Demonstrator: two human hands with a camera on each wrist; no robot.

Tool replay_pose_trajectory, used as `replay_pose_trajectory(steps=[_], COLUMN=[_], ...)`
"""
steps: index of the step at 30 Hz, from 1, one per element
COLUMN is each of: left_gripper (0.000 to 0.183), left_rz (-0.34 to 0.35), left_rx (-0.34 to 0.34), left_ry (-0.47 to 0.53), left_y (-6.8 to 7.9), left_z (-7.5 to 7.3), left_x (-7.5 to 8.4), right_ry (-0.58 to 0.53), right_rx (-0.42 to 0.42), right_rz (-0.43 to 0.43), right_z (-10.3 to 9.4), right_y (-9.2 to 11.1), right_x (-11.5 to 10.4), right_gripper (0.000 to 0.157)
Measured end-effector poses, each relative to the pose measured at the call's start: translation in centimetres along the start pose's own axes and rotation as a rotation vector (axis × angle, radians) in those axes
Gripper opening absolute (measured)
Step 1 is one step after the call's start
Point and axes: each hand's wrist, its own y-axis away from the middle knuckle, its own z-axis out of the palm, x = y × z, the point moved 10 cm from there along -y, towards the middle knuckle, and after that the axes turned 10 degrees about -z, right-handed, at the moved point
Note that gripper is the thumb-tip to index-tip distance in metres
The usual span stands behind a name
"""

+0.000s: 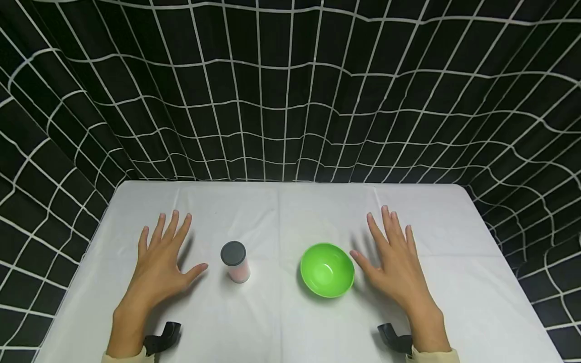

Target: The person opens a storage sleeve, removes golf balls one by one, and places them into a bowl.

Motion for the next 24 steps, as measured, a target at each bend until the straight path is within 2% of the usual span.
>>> replay_pose_trajectory(steps=[4, 9, 11, 17, 24], left_gripper=[0.111, 0.104, 0.099, 0.083, 0.062], left_rz=[0.027, 0.104, 0.121, 0.104, 0.111], left_rx=[-0.094, -0.130, -0.154, -0.279, -0.375], left_ry=[0.038, 0.142, 0.222, 0.496, 0.749], left_y=[0.3, 0.5, 0.5, 0.4, 0.2], left_z=[0.9, 1.7, 2.2, 4.0, 5.6], left_x=[1.1, 3.2, 4.0, 5.0, 5.0], right_ry=[-0.047, -0.101, -0.109, -0.159, -0.258], right_rx=[-0.003, 0.014, 0.023, 0.026, -0.061], right_rz=[-0.024, -0.093, -0.123, -0.171, -0.144], right_z=[0.1, 0.5, 0.6, 1.1, 2.3], right_y=[-0.4, -1.1, -1.4, -2.3, -3.7], right_x=[-1.5, -3.9, -4.9, -7.3, -9.7], right_gripper=[0.083, 0.080, 0.079, 0.074, 0.068])
